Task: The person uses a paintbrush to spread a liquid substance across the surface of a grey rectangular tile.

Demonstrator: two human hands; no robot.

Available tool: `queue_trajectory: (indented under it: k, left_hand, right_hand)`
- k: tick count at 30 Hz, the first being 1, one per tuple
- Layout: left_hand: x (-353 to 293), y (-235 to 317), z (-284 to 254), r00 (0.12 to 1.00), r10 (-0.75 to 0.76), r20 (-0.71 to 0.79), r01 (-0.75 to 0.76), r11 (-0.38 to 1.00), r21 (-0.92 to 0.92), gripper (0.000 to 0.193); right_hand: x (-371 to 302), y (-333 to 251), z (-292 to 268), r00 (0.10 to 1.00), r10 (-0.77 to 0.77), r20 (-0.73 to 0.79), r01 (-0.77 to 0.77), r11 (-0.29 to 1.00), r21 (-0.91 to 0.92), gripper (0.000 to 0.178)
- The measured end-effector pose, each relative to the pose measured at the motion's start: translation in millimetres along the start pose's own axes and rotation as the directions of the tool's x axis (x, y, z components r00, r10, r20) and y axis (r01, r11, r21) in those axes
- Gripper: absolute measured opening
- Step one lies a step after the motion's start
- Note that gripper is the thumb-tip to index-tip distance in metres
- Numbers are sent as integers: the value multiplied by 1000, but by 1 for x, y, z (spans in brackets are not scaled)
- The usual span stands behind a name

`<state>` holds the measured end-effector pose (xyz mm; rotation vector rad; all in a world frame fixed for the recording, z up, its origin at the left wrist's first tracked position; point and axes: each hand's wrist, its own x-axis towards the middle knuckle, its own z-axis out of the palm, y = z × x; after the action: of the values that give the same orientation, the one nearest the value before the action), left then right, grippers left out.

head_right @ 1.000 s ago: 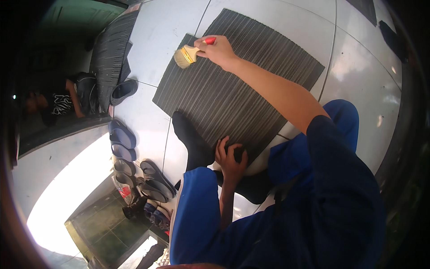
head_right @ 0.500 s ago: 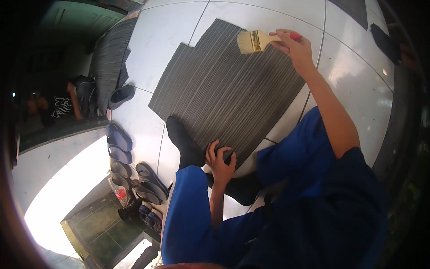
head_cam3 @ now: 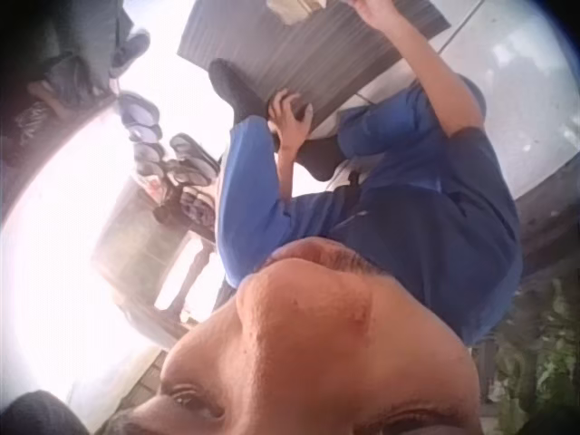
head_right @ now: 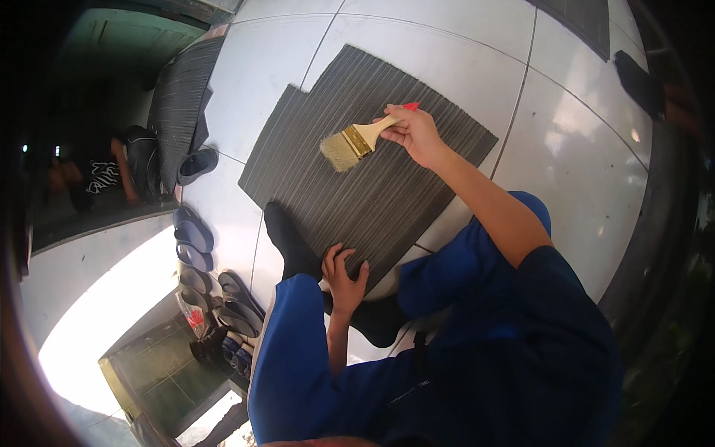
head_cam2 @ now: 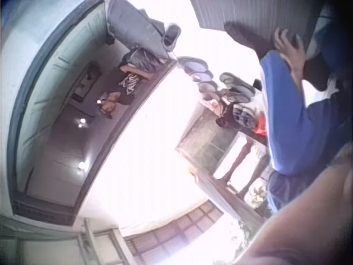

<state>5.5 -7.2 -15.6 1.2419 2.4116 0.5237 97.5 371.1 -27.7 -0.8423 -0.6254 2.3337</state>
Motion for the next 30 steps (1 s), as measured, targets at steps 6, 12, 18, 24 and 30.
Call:
queue_trajectory:
  k: [6,12,18,24,30]
  left_hand:
    - [38,67,-20,989,-125,-82,70,868,-492,83]
    - [81,119,-35,881,299,-367,-410,870,-274,86]
    - [90,133,-28,847,358,-392,-459,865,-203,86]
    - [107,116,-28,893,314,-322,-406,871,-276,87]
    - [108,102,-18,919,259,-298,-374,811,-449,94]
  right_hand:
    - [-4,15,-4,992,109,67,-111,994,18,25]
    - [-23,23,8,966,251,67,-258,957,131,23]
    - [-42,40,10,905,379,194,-411,897,161,24]
    - [-36,45,0,931,347,109,-356,931,79,26]
    - [-32,26,3,954,271,129,-278,960,34,27]
